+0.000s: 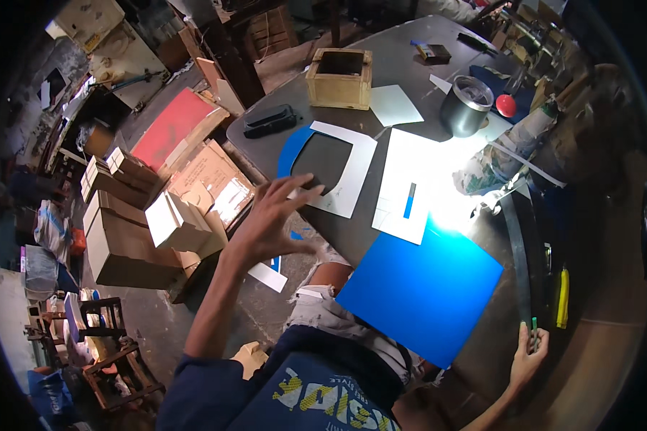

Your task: The person positions a ruler on a blue card and draws lines using a pen. They align a white paper template over the card, trace its shape, and set the template aside.

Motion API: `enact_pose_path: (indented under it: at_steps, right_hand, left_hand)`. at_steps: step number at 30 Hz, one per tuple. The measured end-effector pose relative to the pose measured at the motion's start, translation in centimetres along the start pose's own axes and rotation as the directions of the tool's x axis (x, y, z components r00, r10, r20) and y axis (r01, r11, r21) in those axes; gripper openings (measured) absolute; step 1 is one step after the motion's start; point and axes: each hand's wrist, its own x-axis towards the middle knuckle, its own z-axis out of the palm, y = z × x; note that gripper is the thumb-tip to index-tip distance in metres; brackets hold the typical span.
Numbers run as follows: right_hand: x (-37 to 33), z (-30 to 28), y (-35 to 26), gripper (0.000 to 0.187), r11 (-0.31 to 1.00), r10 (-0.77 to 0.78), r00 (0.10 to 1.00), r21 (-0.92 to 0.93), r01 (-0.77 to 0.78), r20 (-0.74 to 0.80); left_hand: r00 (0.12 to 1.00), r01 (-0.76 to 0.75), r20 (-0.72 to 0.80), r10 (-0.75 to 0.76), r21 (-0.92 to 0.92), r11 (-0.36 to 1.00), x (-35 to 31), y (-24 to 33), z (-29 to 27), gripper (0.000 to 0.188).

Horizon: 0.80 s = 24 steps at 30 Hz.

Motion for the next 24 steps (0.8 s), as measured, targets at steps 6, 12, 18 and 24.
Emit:
enact_pose_path:
  at_steps: [6, 12, 18, 24]
  right_hand:
    - [1.8, 1.7, 3.2, 0.025, 0.983, -0.127, 0.992, 0.134, 0.129, -0.02]
    - [-1.0, -1.1, -3.5, 0.037, 0.98, -0.195, 0.974, -0.056, 0.189, -0.119]
    - [0.1, -1.9, 0.2, 0.047, 0.985, -0.167, 0.938, -0.098, 0.143, -0.305]
    - [-1.6, -4.6, 0.2, 0.047, 0.993, -0.076, 0.946, -0.112, 0.043, -0.315]
  left_hand:
    - [0.949, -0.121, -0.276, 0.149, 0.113, 0.986, -5.9, -1.2, -0.9, 0.038]
    - [0.65, -0.101, -0.668, -0.362, -0.548, 0.83, -4.4, 5.1, -4.4, 0.024]
    - [0.94, 0.17, 0.08, -0.331, -0.953, 0.252, -6.1, 5.7, 0.9, 0.026]
    - [0.894, 0.434, 0.323, -0.311, -0.799, 0.416, -5.3, 8.0, 2.2, 0.031]
